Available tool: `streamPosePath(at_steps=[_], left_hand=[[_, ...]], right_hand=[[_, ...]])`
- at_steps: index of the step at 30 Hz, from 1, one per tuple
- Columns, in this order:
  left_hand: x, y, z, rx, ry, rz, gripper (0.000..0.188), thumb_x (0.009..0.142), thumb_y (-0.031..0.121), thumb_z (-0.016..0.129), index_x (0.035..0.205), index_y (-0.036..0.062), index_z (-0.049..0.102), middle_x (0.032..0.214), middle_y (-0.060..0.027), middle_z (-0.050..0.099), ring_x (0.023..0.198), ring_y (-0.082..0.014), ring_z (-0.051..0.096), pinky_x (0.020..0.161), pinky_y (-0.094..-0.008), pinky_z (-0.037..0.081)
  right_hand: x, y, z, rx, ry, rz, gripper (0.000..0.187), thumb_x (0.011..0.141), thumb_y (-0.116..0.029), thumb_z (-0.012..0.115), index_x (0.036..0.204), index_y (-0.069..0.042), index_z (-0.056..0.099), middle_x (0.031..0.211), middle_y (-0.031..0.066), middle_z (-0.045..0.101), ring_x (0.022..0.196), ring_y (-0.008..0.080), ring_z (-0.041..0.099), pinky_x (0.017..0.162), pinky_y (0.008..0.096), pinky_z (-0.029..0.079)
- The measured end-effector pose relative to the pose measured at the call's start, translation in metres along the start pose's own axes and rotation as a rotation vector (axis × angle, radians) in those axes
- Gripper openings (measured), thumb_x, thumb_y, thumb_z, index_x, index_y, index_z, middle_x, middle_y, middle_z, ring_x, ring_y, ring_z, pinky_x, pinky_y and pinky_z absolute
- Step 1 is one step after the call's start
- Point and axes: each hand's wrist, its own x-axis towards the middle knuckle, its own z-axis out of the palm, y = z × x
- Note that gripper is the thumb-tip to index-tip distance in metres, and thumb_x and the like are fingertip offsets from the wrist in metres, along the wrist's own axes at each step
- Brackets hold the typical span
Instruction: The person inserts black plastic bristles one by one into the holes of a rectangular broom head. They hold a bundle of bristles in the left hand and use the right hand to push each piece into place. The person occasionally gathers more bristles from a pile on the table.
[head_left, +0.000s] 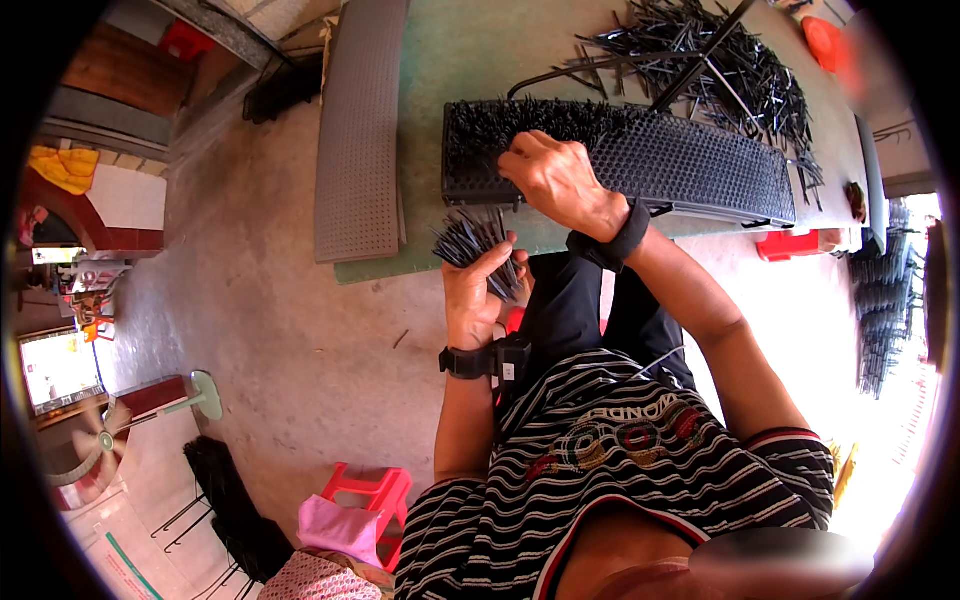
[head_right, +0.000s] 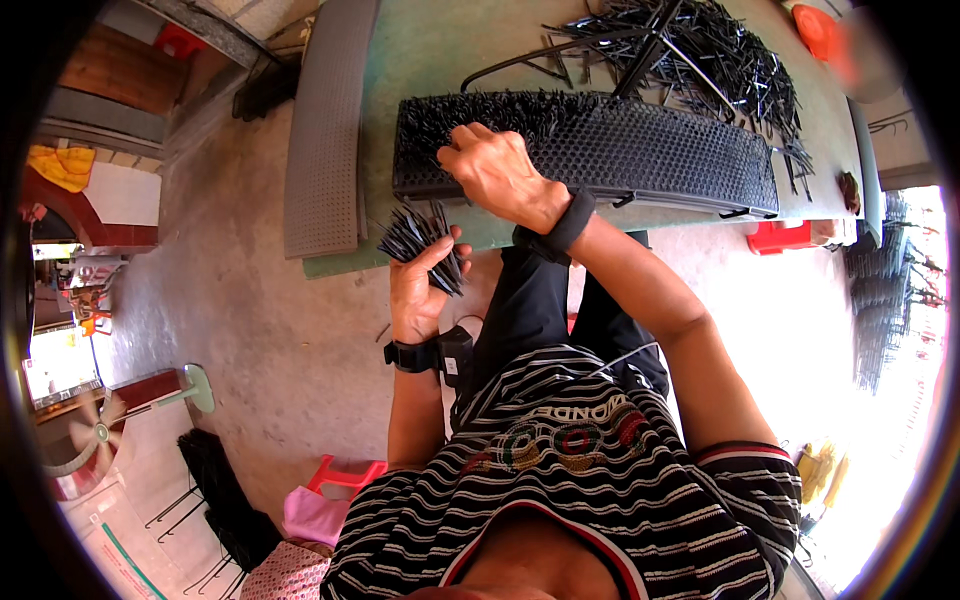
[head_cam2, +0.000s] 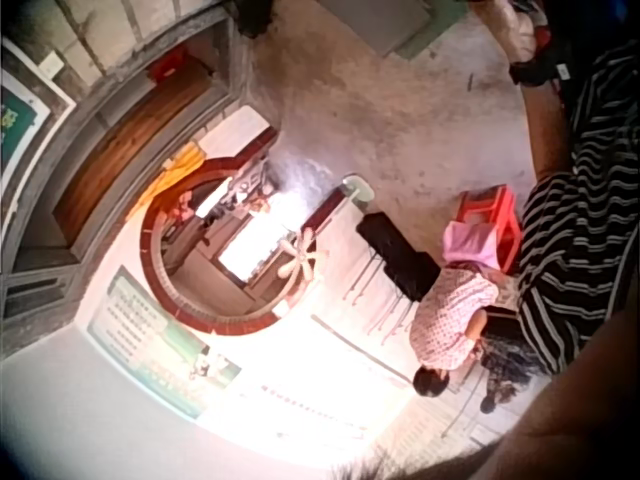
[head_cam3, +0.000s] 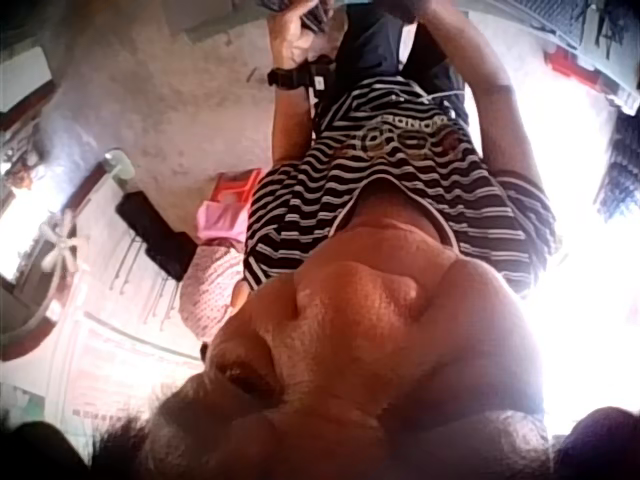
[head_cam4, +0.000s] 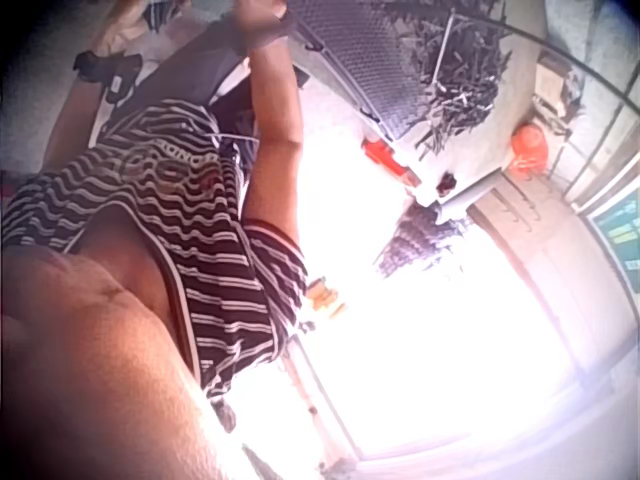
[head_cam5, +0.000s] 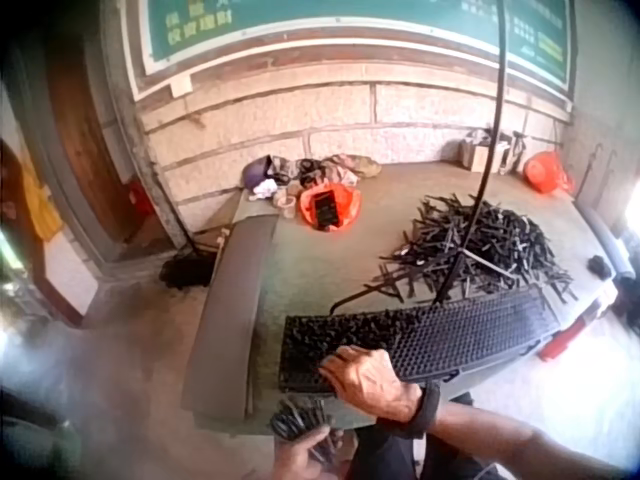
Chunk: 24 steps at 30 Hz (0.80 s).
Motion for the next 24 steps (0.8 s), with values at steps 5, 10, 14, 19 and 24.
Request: streamPosePath(at_steps=[5,10,14,19,24], left_hand=[[-0.003,-0.001,0.012,0.025,-0.03,-0.013,0.022,0.075,-0.006,0.068,0.095,-0.0027,0.06,0.087,-0.0158,0.066,0.065,-0.0226,0.064,0.049,-0.0333,0.052],[0.003,-0.008,0.016,-0.036,-0.054,-0.039,0.023,0.078,0.001,0.067,0.1,-0.0002,0.06,0.086,-0.0148,0.067,0.062,-0.0218,0.065,0.047,-0.0316,0.052],[0.002,-0.008,0.014,0.014,-0.033,-0.052,0.024,0.079,0.004,0.067,0.102,0.001,0.06,0.087,-0.0148,0.067,0.064,-0.0218,0.065,0.048,-0.0304,0.052],[0.003,-0.007,0.015,0.019,-0.036,-0.071,0.026,0.08,0.005,0.066,0.105,0.0013,0.059,0.09,-0.0166,0.065,0.066,-0.0243,0.065,0.052,-0.0336,0.053],[0.005,-0.008,0.012,-0.006,-0.072,-0.078,0.027,0.081,0.005,0.066,0.106,0.0009,0.058,0.09,-0.0162,0.065,0.068,-0.0254,0.065,0.053,-0.0348,0.054]], right_hand=[[-0.015,-0.012,-0.011,0.523,-0.197,0.499,0.026,0.075,-0.026,0.069,0.071,0.0,0.066,0.061,0.0136,0.062,0.056,0.0223,0.061,0.054,0.0323,0.048],[-0.027,-0.003,-0.003,0.854,-0.188,0.727,0.021,0.077,-0.018,0.066,0.078,0.003,0.067,0.062,0.0087,0.063,0.054,0.0106,0.056,0.052,0.0277,0.045],[-0.028,-0.008,-0.01,0.99,-0.26,0.915,0.023,0.077,-0.018,0.065,0.081,0.005,0.066,0.062,0.008,0.062,0.056,0.0113,0.057,0.053,0.0276,0.046],[-0.029,-0.007,-0.008,0.919,-0.239,0.803,0.021,0.079,-0.016,0.063,0.082,0.004,0.066,0.064,0.0063,0.063,0.056,0.0087,0.055,0.051,0.0257,0.044],[-0.038,-0.003,0.005,0.989,-0.059,0.824,0.021,0.081,-0.017,0.061,0.083,0.004,0.065,0.063,0.0052,0.06,0.053,0.0076,0.053,0.049,0.0252,0.042]])
